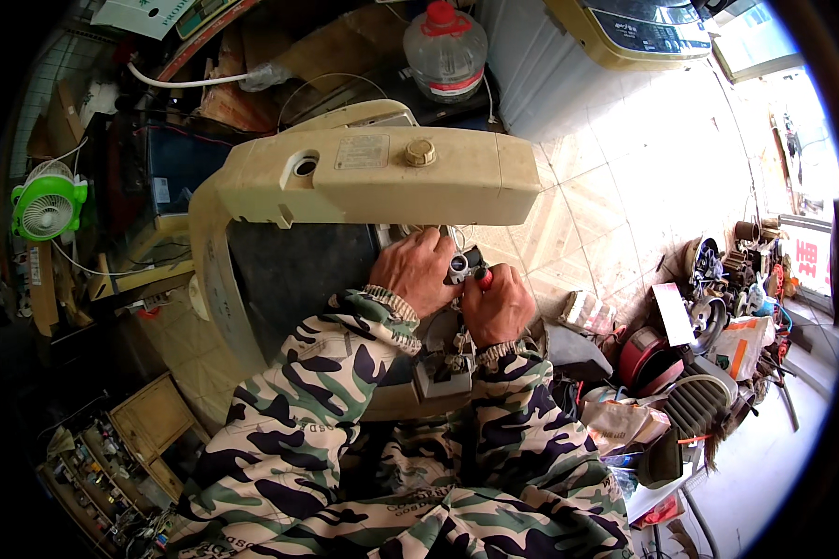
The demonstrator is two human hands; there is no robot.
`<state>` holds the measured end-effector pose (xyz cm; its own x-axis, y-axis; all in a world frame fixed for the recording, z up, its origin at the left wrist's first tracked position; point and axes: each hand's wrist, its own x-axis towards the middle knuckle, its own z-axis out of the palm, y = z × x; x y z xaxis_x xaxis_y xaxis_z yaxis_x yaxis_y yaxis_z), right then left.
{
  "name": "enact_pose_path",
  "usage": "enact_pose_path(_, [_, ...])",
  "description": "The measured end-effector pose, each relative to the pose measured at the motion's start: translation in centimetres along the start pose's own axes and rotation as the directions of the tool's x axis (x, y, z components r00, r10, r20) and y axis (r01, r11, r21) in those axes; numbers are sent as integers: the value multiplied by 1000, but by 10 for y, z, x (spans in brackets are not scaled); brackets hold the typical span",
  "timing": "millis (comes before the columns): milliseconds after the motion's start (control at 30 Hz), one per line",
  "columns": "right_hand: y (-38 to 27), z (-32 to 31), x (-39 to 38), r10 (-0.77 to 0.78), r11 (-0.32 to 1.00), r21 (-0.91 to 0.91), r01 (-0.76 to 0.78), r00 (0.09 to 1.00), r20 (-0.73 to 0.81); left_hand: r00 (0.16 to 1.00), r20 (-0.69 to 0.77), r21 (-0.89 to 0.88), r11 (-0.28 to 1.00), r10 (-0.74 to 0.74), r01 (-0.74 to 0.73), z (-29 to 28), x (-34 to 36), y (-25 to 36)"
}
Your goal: The person disassembles a beige CRT television, using a screwdriver to remove screws and extract a small white cylindrical component. They then move outdoors to a washing machine, where they use a multimeter to test the component and the machine's internal wiring.
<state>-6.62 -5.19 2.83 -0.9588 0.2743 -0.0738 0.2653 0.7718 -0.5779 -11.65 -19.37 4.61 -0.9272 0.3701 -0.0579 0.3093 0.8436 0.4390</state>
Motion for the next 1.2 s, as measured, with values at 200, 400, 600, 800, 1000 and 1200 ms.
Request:
enact_pose_path(200, [-2,-7,1,25,1000,-3,-25,999,33,992,112,-15,999,-49,51,2,5,0])
enact_pose_path(400, [10,-9,9,-41,998,49,36,995,91,985,129,7,994,-113,113,0,9,2])
enact_pose_path(600, [5,-11,18,75,997,15,-79,982,175,965,187,-1,982,-183,187,-3,14,7])
enact_pose_path(800, [-4,-15,18,247,964,31,-263,936,252,947,204,0,967,-249,255,1,14,9])
enact_pose_path(1000, [0,-21,25,170,984,-5,-176,940,295,978,125,-6,985,-169,171,9,12,6])
enact_pose_path(1200, [1,-21,27,159,987,-75,-143,940,301,982,140,-12,991,-128,131,13,15,6])
